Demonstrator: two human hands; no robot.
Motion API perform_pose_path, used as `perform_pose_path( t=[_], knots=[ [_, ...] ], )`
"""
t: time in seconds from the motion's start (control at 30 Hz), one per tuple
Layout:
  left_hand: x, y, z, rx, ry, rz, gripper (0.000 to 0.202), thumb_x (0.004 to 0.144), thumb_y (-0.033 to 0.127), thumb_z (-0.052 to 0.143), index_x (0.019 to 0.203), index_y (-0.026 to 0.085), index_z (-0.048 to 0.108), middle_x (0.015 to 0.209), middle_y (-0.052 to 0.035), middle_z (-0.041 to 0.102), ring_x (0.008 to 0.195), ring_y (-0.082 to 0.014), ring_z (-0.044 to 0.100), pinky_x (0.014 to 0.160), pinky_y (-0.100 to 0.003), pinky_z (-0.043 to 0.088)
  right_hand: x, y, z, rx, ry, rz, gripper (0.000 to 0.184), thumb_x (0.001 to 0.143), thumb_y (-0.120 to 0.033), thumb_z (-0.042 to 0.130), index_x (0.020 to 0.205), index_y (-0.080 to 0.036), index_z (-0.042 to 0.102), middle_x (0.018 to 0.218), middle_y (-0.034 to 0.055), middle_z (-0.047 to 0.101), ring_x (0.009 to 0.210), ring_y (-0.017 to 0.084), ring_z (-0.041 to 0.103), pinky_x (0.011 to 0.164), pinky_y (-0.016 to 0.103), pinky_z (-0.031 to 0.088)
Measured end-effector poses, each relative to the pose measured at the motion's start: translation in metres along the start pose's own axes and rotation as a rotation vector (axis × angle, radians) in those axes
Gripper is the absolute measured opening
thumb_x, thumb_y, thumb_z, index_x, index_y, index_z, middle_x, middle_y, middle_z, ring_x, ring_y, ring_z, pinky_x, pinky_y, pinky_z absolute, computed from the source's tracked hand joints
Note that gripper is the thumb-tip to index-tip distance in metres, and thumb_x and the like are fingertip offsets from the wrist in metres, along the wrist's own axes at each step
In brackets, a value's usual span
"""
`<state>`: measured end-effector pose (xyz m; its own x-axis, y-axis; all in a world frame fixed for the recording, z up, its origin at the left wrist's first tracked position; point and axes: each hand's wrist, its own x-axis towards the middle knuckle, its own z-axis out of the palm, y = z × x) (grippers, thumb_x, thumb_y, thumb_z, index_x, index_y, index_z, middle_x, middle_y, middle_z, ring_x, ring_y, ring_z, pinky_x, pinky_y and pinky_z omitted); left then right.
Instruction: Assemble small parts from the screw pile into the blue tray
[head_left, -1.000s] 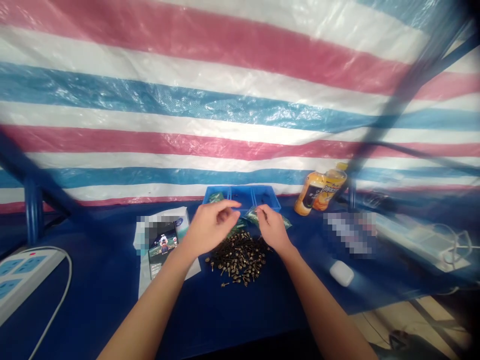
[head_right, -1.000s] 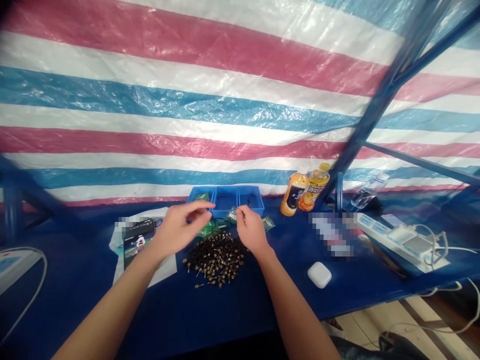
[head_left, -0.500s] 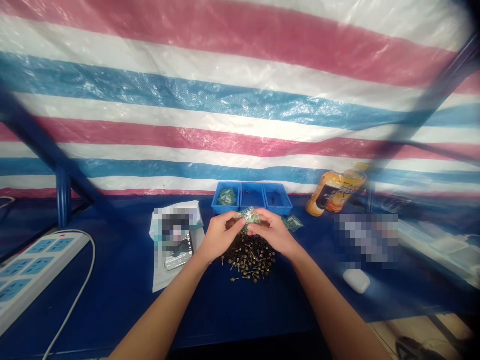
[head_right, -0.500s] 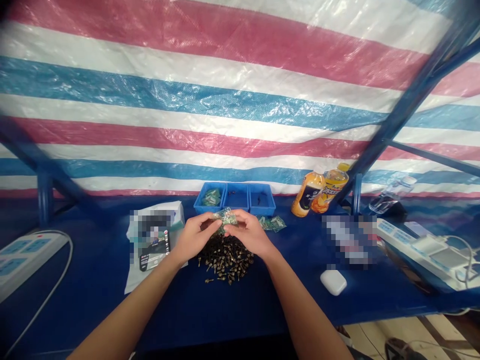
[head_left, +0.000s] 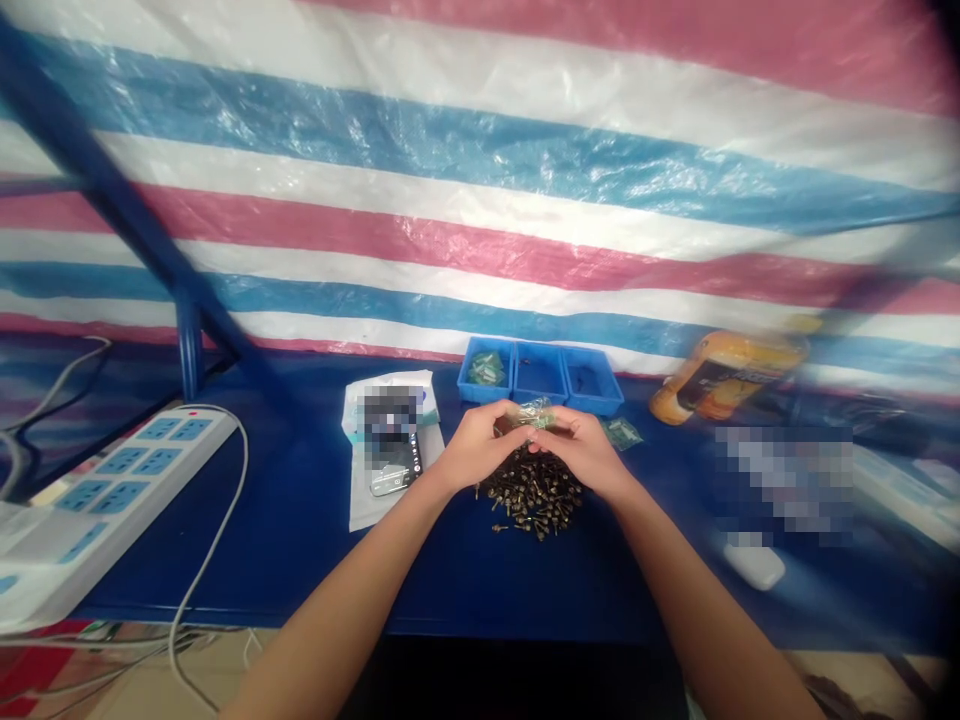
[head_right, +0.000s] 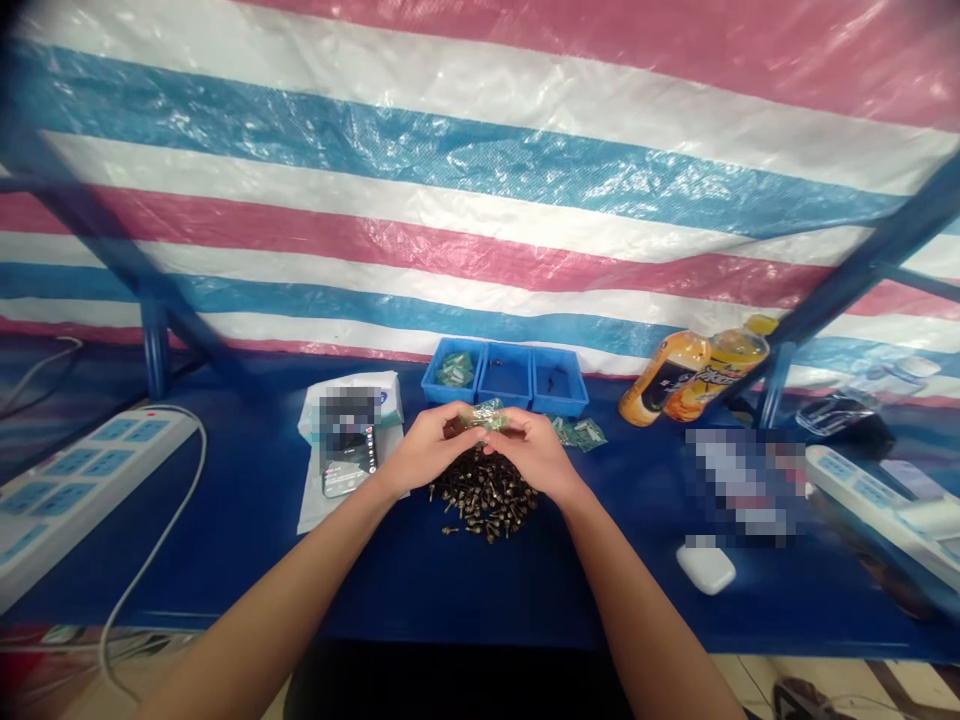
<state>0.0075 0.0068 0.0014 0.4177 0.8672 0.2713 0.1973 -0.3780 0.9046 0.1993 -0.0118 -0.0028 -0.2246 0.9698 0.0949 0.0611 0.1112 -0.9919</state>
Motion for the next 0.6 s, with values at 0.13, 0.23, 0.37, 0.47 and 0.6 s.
perform_pose_path(
  t=[0.13, 0.23, 0.37, 0.47, 0.6],
  knots=[
    [-0.0001, 0.0003, 0.0016, 0.005, 0.020, -0.019, 0.023, 0.090, 0.039, 0.062, 0.088, 0.017, 0.066, 0.081, -0.0017, 0.067, 0.073, -0.0149, 0.059, 0.067, -0.025, 0.046, -0.0005, -0.0008, 0.0022, 0.018, 0.023, 0.010, 0.031, 0.077, -0.040, 0.078, 0.098, -0.019, 0.072, 0.090, 0.0039, 0.074, 0.075, 0.018, 0.069, 0.078, 0.036, 0.056],
    [0.0001, 0.0006, 0.0031, -0.011, 0.041, -0.024, 0.022, 0.090, 0.038, 0.061, 0.089, 0.017, 0.066, 0.082, -0.0018, 0.067, 0.075, -0.0155, 0.060, 0.069, -0.026, 0.047, -0.0009, -0.0014, 0.0023, 0.002, 0.010, 0.013, 0.030, 0.078, -0.041, 0.077, 0.098, -0.019, 0.072, 0.090, 0.0037, 0.074, 0.076, 0.018, 0.069, 0.076, 0.035, 0.056],
    [0.0007, -0.0005, 0.0018, -0.056, 0.053, -0.024, 0.023, 0.089, 0.039, 0.063, 0.088, 0.016, 0.067, 0.083, -0.0031, 0.068, 0.077, -0.0167, 0.061, 0.071, -0.027, 0.047, -0.0014, -0.0042, 0.0005, -0.029, 0.020, 0.027, 0.030, 0.080, -0.042, 0.075, 0.098, -0.018, 0.073, 0.088, 0.0047, 0.074, 0.077, 0.019, 0.070, 0.075, 0.034, 0.055],
    [0.0012, -0.0005, -0.0011, -0.079, 0.052, -0.034, 0.024, 0.087, 0.039, 0.066, 0.089, 0.015, 0.069, 0.088, -0.0053, 0.071, 0.081, -0.0181, 0.063, 0.075, -0.029, 0.049, -0.0018, -0.0067, -0.0009, -0.071, 0.053, 0.030, 0.027, 0.080, -0.042, 0.074, 0.090, -0.017, 0.074, 0.079, 0.0042, 0.074, 0.076, 0.019, 0.070, 0.074, 0.033, 0.054],
    [0.0009, 0.0048, -0.0044, -0.080, 0.040, -0.038, 0.025, 0.087, 0.039, 0.067, 0.095, 0.016, 0.071, 0.093, -0.0060, 0.073, 0.086, -0.0191, 0.065, 0.078, -0.029, 0.049, -0.0037, -0.0094, -0.0008, -0.090, 0.060, -0.002, 0.025, 0.081, -0.041, 0.073, 0.088, -0.018, 0.073, 0.079, 0.0040, 0.073, 0.078, 0.020, 0.070, 0.076, 0.035, 0.054]
  ],
)
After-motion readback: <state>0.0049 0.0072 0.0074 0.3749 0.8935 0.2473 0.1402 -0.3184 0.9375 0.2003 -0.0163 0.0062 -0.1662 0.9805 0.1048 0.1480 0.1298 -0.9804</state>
